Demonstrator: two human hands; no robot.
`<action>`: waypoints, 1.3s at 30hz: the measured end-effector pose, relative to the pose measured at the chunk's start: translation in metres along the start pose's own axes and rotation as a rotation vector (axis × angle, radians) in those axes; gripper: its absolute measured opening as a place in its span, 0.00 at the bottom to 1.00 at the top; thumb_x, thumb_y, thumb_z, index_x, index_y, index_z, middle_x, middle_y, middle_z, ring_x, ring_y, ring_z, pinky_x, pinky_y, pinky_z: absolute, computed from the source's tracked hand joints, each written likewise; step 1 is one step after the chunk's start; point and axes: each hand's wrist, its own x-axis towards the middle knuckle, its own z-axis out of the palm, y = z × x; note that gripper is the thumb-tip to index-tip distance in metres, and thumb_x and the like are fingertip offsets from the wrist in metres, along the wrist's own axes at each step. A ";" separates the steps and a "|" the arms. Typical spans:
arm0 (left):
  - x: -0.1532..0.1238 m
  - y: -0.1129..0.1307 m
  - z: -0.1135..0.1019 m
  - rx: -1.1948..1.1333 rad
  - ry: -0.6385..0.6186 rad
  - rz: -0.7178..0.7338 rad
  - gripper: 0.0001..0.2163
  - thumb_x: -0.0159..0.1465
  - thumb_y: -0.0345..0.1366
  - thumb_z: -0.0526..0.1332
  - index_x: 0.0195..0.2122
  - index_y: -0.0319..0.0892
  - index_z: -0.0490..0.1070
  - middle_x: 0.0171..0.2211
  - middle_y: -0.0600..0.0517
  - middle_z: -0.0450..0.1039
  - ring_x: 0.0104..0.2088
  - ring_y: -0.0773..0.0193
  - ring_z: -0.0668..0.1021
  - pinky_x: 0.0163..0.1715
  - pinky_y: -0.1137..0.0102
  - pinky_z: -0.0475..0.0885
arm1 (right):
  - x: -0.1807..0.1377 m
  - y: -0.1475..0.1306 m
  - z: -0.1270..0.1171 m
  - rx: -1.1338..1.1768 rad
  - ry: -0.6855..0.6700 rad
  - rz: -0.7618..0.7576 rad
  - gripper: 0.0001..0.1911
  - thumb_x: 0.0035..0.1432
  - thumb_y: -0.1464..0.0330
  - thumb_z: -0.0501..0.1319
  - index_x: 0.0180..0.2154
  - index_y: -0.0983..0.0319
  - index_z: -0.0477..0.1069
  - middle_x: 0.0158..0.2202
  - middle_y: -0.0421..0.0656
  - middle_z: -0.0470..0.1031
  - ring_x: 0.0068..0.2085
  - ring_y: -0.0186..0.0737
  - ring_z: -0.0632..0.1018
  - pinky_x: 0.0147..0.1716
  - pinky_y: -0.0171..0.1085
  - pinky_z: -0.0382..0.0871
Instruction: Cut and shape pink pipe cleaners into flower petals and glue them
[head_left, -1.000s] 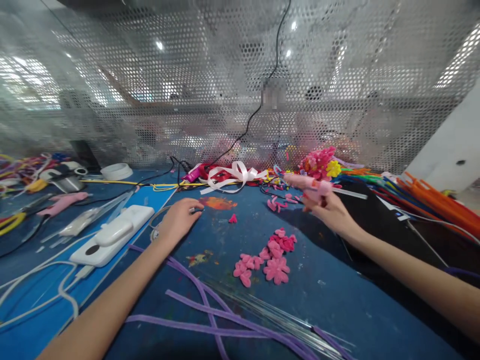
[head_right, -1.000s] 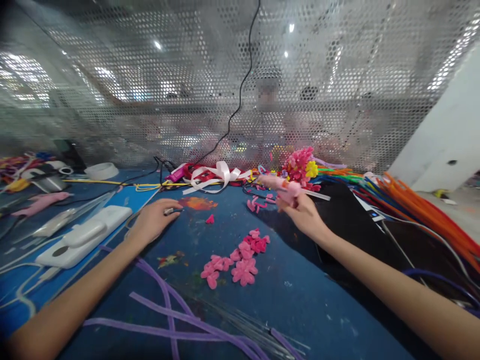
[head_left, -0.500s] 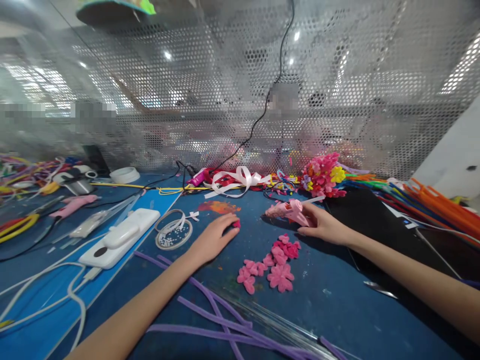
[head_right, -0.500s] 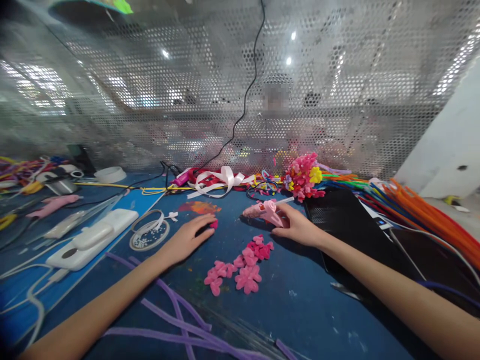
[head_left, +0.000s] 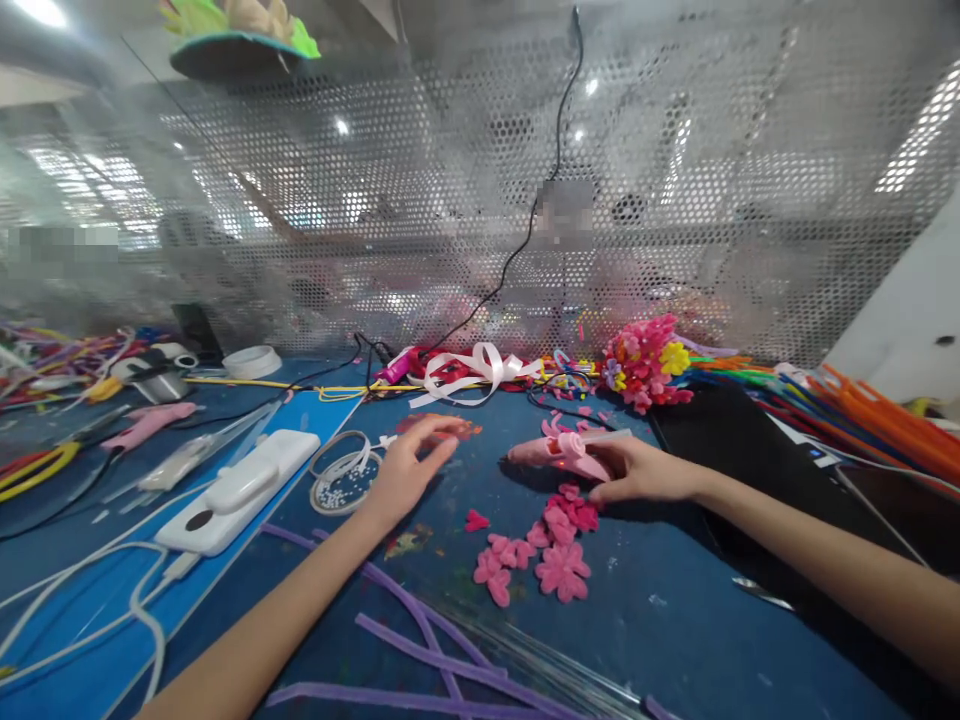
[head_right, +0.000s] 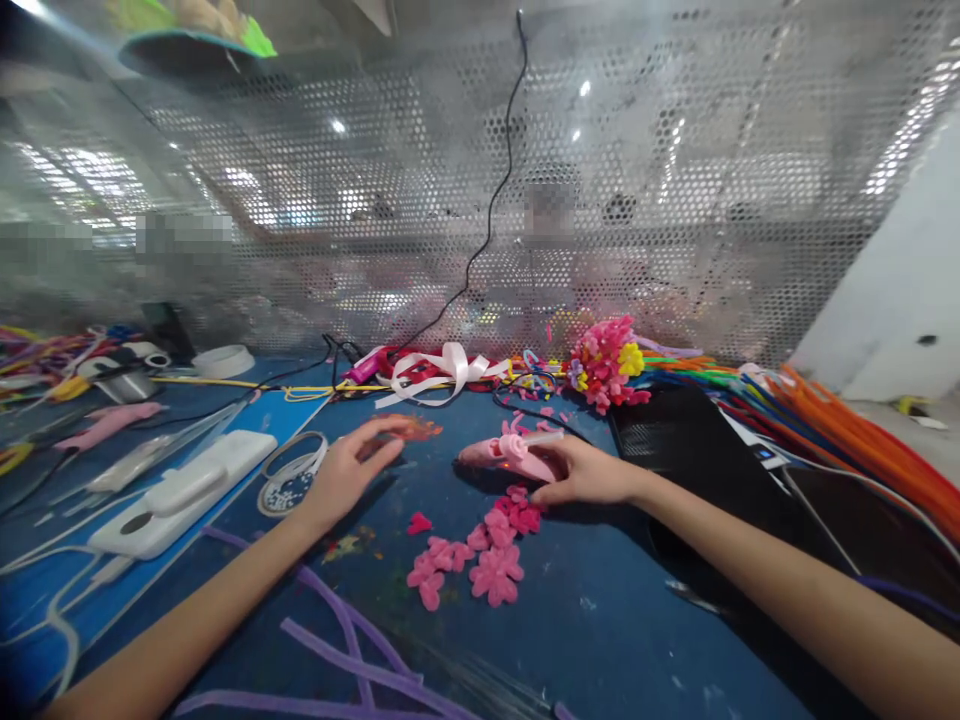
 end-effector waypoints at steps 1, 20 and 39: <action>0.000 0.009 0.002 0.084 -0.056 0.103 0.14 0.59 0.41 0.56 0.43 0.42 0.68 0.45 0.48 0.70 0.46 0.59 0.71 0.47 0.64 0.65 | 0.000 -0.001 -0.006 0.005 -0.026 -0.002 0.28 0.47 0.61 0.63 0.51 0.60 0.63 0.48 0.43 0.68 0.47 0.43 0.70 0.46 0.41 0.64; 0.037 0.080 0.040 0.621 -0.179 0.605 0.07 0.55 0.38 0.61 0.35 0.46 0.73 0.59 0.49 0.54 0.60 0.49 0.51 0.55 0.47 0.41 | 0.035 -0.046 -0.033 -0.526 0.453 -0.203 0.07 0.60 0.67 0.51 0.30 0.62 0.61 0.30 0.42 0.64 0.32 0.35 0.66 0.33 0.34 0.62; 0.079 0.047 -0.021 -0.553 0.428 0.081 0.12 0.48 0.34 0.66 0.36 0.43 0.73 0.35 0.55 0.74 0.33 0.65 0.76 0.36 0.69 0.72 | 0.027 0.019 0.021 -0.674 0.262 0.176 0.37 0.52 0.48 0.51 0.59 0.55 0.48 0.62 0.51 0.43 0.60 0.57 0.49 0.54 0.56 0.48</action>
